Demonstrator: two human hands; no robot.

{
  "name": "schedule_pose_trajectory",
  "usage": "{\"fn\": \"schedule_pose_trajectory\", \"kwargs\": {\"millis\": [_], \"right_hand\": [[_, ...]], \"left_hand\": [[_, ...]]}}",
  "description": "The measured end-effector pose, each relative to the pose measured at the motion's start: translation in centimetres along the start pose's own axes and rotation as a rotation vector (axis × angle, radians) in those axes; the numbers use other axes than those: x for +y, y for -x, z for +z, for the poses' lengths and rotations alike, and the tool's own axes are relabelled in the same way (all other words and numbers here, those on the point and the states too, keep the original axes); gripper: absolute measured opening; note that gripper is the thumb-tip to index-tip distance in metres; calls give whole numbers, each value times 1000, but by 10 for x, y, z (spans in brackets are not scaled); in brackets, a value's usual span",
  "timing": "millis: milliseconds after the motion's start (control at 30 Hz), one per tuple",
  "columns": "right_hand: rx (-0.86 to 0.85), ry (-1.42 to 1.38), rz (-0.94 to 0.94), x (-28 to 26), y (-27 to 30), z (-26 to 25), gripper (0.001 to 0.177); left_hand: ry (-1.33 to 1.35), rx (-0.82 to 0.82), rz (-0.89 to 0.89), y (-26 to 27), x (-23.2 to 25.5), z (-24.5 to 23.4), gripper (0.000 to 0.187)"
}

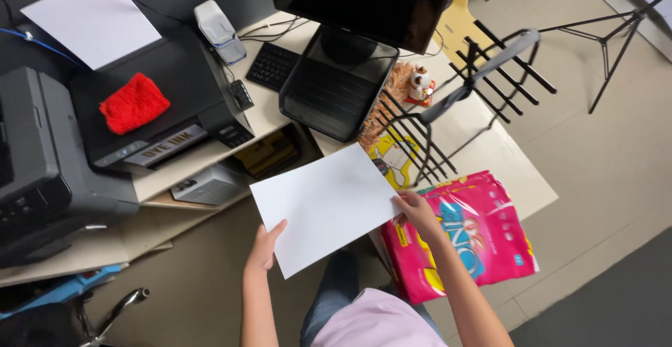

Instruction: The person retrieves stacks of pink paper packages from a yellow chair and places them on a desk. They then open a package, remove individual sheets of paper, and place them into a black mesh tray on the desk.

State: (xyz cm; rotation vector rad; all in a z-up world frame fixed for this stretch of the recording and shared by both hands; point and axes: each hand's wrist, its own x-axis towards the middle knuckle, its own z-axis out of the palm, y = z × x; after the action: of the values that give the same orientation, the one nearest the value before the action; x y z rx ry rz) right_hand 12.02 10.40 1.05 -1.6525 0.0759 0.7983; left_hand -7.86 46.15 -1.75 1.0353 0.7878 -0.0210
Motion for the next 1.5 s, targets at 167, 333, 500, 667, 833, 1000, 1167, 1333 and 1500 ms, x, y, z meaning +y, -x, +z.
{"fn": "schedule_pose_trajectory", "kwargs": {"millis": [167, 333, 500, 667, 833, 1000, 1167, 1333, 1500], "right_hand": [[28, -247, -32, 4, -52, 40, 43], [-52, -273, -42, -38, -60, 79, 50], [-189, -213, -18, -58, -88, 116, 53], [-132, -227, -61, -87, -122, 152, 61], [40, -268, -123, -88, -164, 157, 68], [176, -170, -181, -99, -179, 156, 69], [283, -208, -129, -109, -200, 154, 70], [366, -241, -93, -49, -263, 135, 73], [390, -218, 49, -61, -277, 131, 75]], "left_hand": [[85, 8, 61, -56, 44, -24, 49], [193, 28, 108, -108, 73, -15, 50], [345, 17, 161, -177, 64, 14, 54], [477, 37, 218, -242, 31, 59, 49], [539, 58, 102, -251, 52, 97, 49], [550, 3, 105, -275, 57, 112, 52], [558, -60, 84, -306, 65, 122, 52], [414, -168, -80, -340, 59, 111, 54], [168, -215, -157, -330, 83, 115, 53]]}}
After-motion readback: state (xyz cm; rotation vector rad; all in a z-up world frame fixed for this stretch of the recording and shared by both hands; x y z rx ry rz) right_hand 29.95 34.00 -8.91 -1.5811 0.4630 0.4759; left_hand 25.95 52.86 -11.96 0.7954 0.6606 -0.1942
